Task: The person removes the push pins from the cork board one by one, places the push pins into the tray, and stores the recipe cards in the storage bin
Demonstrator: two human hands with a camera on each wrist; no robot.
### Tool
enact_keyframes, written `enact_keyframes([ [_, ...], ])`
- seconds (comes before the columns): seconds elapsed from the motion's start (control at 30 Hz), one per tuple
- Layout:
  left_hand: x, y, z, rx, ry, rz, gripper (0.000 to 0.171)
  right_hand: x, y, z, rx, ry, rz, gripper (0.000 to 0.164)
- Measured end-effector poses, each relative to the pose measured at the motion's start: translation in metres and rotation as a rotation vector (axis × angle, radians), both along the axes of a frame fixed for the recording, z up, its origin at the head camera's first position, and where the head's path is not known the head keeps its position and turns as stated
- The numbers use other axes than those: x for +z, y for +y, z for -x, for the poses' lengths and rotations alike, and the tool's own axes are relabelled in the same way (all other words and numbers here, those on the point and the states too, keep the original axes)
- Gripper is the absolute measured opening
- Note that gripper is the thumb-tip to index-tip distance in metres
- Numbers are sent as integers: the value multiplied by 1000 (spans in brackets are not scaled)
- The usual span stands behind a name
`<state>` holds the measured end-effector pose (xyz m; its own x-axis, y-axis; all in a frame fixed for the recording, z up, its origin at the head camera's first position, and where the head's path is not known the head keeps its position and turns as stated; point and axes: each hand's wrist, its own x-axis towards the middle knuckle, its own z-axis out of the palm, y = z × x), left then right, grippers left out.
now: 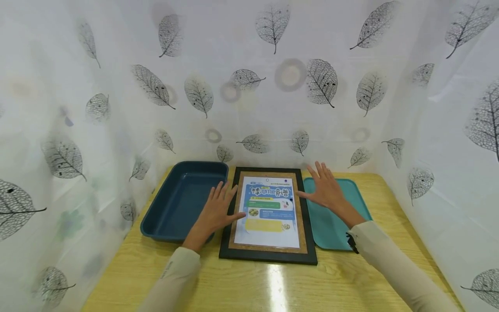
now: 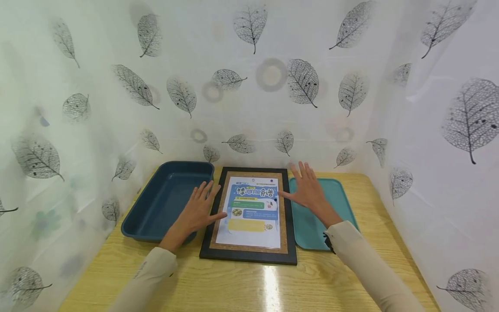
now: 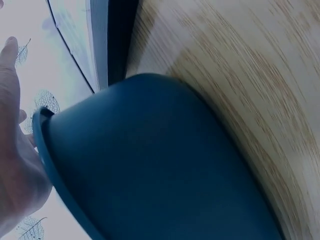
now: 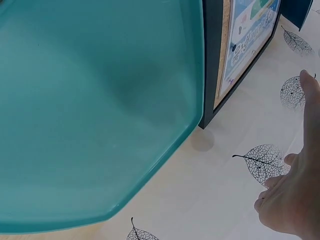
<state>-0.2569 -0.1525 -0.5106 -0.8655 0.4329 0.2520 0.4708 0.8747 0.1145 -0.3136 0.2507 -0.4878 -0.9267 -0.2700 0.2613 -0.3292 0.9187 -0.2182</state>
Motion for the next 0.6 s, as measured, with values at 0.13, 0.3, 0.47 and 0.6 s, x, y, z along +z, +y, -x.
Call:
enact_keyframes([
  [0.13,-1,6,1,-11,4,-2,105,0,-1,-1,5,-10,-8,113],
  [0.3,-4,13,3,-17,28,-1,102,0,-3,-3,5,-17,-31,113],
  [0.47,-8,19,2,-13,-5,-3,99,-3,-3,-3,9,-27,-29,113],
  [0.6,-12,25,4,-7,-42,-4,96,-5,-3,-4,7,-32,-31,112],
])
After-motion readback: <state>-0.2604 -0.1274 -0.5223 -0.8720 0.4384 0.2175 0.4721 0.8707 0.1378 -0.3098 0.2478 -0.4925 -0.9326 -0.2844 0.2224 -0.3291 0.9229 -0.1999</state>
